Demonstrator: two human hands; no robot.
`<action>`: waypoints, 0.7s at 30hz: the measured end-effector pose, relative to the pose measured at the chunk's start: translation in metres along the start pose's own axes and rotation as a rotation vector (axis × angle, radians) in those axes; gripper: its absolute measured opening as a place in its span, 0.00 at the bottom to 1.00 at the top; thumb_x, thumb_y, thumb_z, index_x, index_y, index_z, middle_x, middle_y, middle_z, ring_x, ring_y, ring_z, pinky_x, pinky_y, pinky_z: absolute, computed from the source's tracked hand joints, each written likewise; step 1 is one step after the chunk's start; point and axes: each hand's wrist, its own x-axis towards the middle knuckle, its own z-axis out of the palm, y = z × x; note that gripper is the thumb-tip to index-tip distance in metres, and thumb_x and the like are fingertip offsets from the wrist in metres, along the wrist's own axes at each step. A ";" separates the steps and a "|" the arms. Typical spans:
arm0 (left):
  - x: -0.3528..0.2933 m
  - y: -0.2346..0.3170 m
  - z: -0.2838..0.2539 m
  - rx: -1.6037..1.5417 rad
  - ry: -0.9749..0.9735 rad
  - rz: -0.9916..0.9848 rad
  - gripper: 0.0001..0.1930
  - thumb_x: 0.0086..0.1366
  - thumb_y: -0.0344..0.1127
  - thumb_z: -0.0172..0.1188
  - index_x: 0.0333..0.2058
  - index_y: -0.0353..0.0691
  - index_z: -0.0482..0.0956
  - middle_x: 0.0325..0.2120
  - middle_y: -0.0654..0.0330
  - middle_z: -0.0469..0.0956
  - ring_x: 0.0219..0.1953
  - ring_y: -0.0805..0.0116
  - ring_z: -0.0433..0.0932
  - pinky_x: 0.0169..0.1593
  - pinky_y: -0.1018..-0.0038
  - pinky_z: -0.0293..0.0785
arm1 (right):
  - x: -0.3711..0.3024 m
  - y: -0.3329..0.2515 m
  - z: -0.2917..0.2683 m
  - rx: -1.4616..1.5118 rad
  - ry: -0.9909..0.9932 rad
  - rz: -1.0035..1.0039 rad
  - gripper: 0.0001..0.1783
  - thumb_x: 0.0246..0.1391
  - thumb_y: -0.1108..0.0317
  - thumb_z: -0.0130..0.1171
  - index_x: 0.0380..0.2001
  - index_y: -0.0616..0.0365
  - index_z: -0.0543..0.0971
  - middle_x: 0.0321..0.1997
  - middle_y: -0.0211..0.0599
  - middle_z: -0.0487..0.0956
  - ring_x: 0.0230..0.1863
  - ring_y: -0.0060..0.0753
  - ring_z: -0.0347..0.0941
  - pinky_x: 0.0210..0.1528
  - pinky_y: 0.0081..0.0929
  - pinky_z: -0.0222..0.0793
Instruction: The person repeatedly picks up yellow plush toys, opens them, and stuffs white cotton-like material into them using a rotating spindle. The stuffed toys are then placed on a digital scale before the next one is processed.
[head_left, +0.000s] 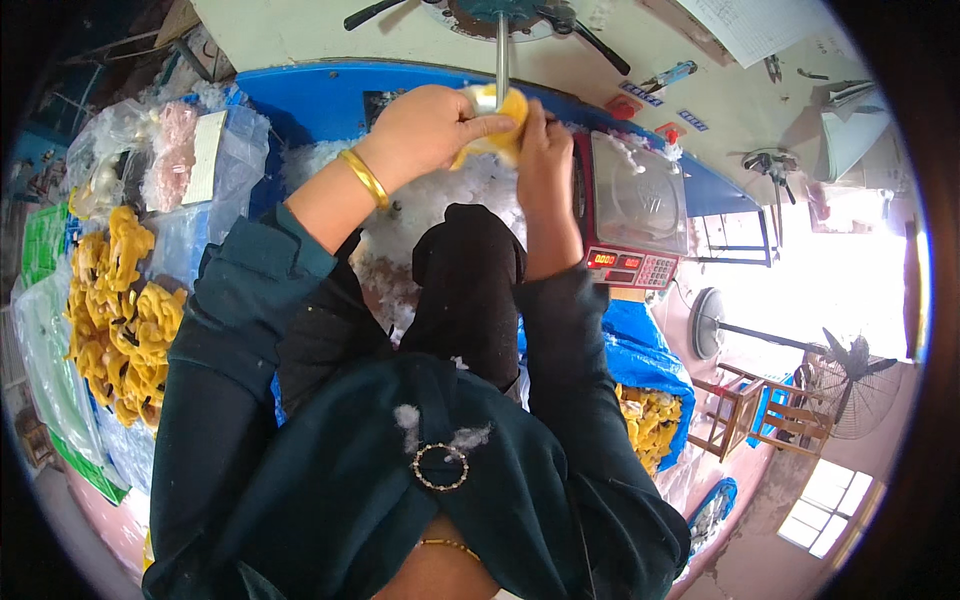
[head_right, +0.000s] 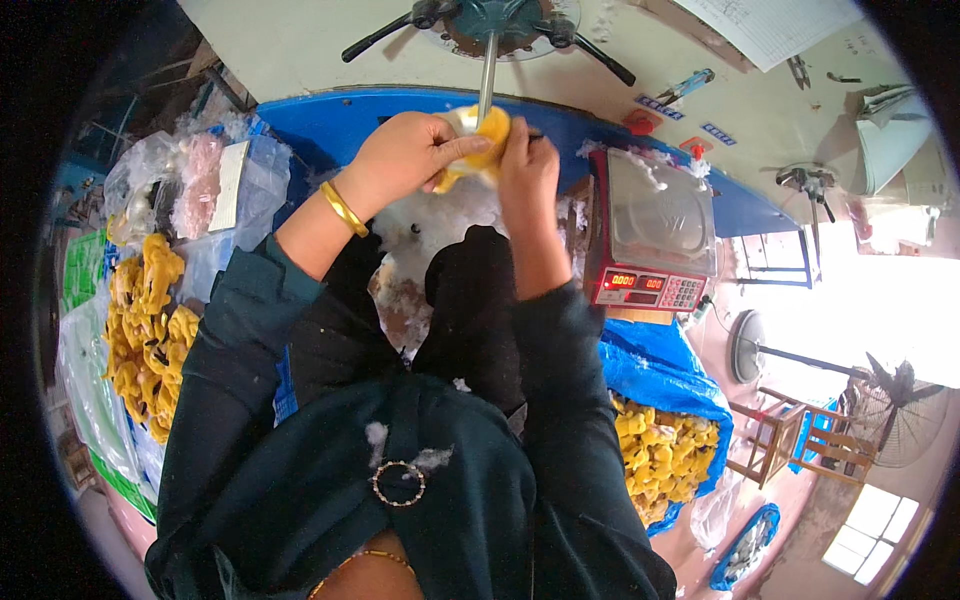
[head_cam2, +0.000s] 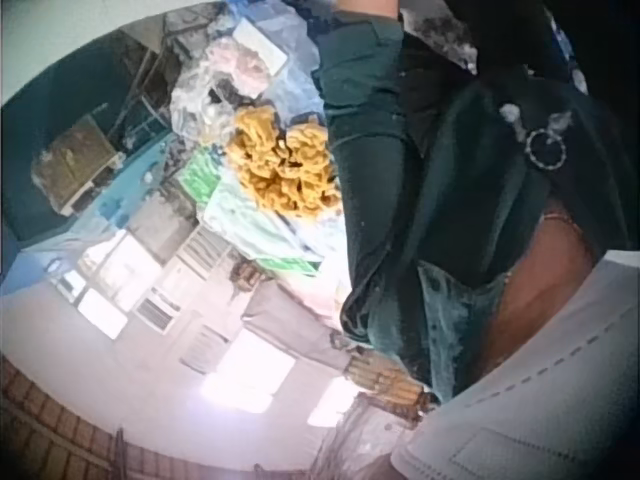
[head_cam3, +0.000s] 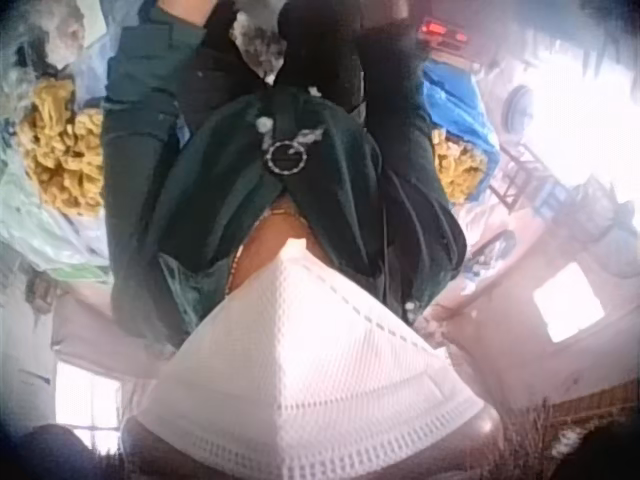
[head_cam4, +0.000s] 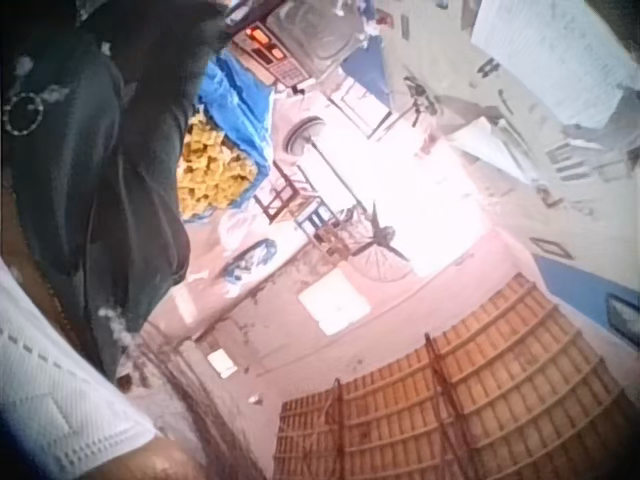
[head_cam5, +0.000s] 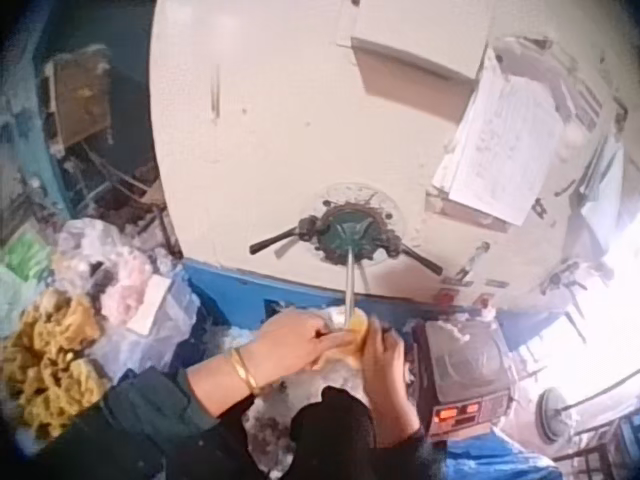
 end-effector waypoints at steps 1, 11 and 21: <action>-0.007 0.006 0.000 0.098 0.082 0.066 0.29 0.58 0.62 0.57 0.18 0.38 0.74 0.11 0.60 0.73 0.14 0.68 0.72 0.22 0.74 0.68 | 0.011 -0.011 0.005 0.126 0.015 0.077 0.22 0.63 0.58 0.48 0.27 0.69 0.76 0.23 0.37 0.76 0.22 0.23 0.69 0.24 0.25 0.67; -0.036 0.005 0.019 0.249 0.333 0.272 0.19 0.56 0.49 0.64 0.32 0.38 0.75 0.21 0.54 0.76 0.26 0.55 0.76 0.28 0.65 0.70 | 0.049 0.016 0.011 -0.276 0.121 0.076 0.26 0.61 0.55 0.51 0.24 0.72 0.75 0.18 0.47 0.73 0.22 0.31 0.71 0.25 0.32 0.65; -0.060 -0.011 0.017 0.290 0.261 0.247 0.18 0.55 0.48 0.62 0.30 0.38 0.74 0.21 0.53 0.76 0.26 0.53 0.77 0.29 0.62 0.71 | -0.032 0.005 0.029 0.113 0.287 0.024 0.22 0.67 0.57 0.45 0.29 0.66 0.74 0.23 0.35 0.74 0.25 0.21 0.66 0.28 0.23 0.65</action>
